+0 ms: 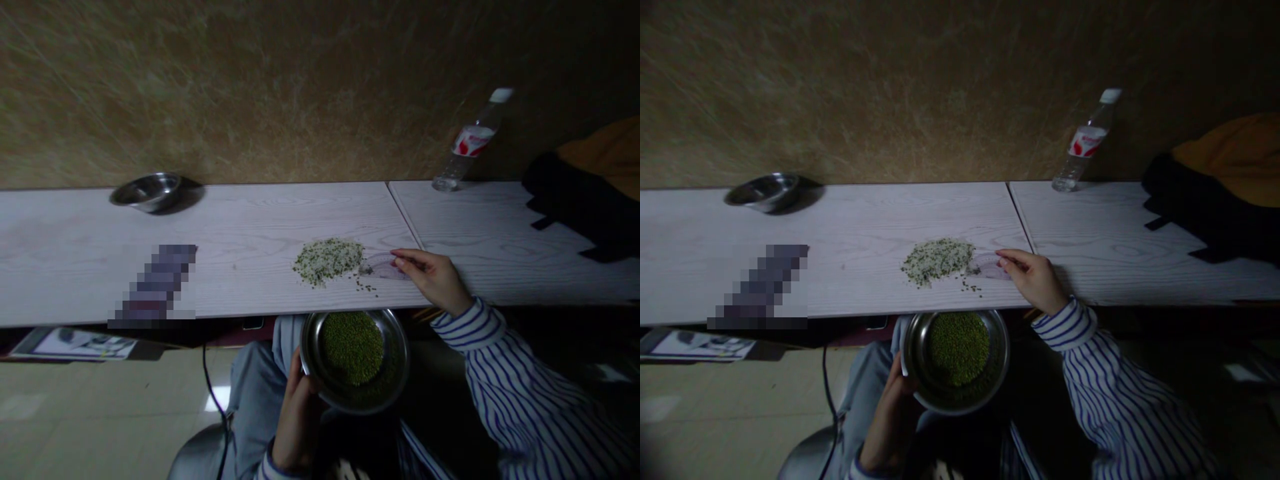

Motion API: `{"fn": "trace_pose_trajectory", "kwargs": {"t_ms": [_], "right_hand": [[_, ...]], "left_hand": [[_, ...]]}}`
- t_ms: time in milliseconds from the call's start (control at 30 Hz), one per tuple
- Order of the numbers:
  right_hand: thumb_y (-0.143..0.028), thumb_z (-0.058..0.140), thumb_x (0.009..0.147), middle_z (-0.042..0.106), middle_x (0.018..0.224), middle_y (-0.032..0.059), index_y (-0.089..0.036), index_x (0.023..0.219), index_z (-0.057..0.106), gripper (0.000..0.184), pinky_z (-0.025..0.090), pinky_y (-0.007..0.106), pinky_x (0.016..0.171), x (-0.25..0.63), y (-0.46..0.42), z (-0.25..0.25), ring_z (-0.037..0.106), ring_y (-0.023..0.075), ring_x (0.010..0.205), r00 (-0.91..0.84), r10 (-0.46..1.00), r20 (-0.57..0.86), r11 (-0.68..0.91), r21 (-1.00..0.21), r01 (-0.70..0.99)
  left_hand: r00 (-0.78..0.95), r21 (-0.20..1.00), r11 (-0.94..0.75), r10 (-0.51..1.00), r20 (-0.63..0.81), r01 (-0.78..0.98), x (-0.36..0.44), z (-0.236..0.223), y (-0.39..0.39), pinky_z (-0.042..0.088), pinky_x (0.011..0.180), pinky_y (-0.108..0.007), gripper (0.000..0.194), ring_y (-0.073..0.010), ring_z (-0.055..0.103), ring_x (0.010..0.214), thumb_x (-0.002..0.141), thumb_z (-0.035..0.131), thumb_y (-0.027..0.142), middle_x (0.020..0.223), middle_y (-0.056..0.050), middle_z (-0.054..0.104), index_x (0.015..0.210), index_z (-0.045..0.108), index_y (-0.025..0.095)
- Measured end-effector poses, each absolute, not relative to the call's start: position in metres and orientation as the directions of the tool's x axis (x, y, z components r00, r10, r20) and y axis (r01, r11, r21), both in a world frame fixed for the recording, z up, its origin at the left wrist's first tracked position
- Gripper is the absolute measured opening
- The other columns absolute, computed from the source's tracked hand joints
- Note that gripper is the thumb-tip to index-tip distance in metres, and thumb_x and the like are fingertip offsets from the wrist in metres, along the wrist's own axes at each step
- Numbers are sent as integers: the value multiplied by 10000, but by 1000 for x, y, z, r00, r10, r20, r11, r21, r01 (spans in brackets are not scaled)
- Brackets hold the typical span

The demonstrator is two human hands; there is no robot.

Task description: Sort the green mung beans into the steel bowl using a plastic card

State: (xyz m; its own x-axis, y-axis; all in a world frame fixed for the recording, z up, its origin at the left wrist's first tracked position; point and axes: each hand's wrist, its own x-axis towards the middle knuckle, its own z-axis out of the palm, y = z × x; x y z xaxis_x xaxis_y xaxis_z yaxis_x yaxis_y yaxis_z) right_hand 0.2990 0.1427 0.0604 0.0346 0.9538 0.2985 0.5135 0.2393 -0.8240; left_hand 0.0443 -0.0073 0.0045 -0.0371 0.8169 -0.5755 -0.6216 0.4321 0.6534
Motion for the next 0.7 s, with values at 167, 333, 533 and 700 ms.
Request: {"fn": "trace_pose_trajectory", "kwargs": {"t_ms": [167, 333, 533, 700], "right_hand": [[-374, 685, 820, 808, 913, 96, -185, 974, 803, 271, 617, 394, 813, 298, 141, 61, 760, 249, 845, 15, 958, 288, 240, -826, 510], [-358, 681, 821, 809, 918, 90, -195, 970, 805, 253, 622, 383, 799, 299, 137, 63, 762, 245, 845, 6, 956, 293, 248, -818, 518], [-365, 674, 829, 809, 923, 85, -202, 986, 800, 259, 625, 394, 795, 293, 137, 63, 763, 241, 839, -20, 961, 277, 246, -815, 524], [-376, 673, 826, 809, 930, 85, -202, 979, 804, 265, 626, 386, 792, 286, 134, 65, 760, 239, 846, -34, 964, 264, 243, -824, 512]], "left_hand": [[-37, 658, 436, 817, -575, -614, 44, 4, -8, 496, 647, -309, 645, -226, 571, 829, 702, 689, 261, 1108, -76, 672, 1334, 561, 246], [-37, 628, 426, 809, -587, -651, 44, 5, -8, 512, 758, -338, 669, -228, 583, 892, 697, 693, 230, 1146, -63, 681, 1349, 543, 247], [-38, 622, 401, 821, -570, -673, 44, 4, -7, 510, 852, -383, 520, -238, 605, 900, 696, 740, 248, 1115, -54, 696, 1207, 640, 266], [-22, 622, 402, 828, -560, -672, 44, 3, -7, 495, 861, -360, 551, -225, 607, 919, 703, 717, 219, 1110, -47, 703, 1243, 616, 251]]}}
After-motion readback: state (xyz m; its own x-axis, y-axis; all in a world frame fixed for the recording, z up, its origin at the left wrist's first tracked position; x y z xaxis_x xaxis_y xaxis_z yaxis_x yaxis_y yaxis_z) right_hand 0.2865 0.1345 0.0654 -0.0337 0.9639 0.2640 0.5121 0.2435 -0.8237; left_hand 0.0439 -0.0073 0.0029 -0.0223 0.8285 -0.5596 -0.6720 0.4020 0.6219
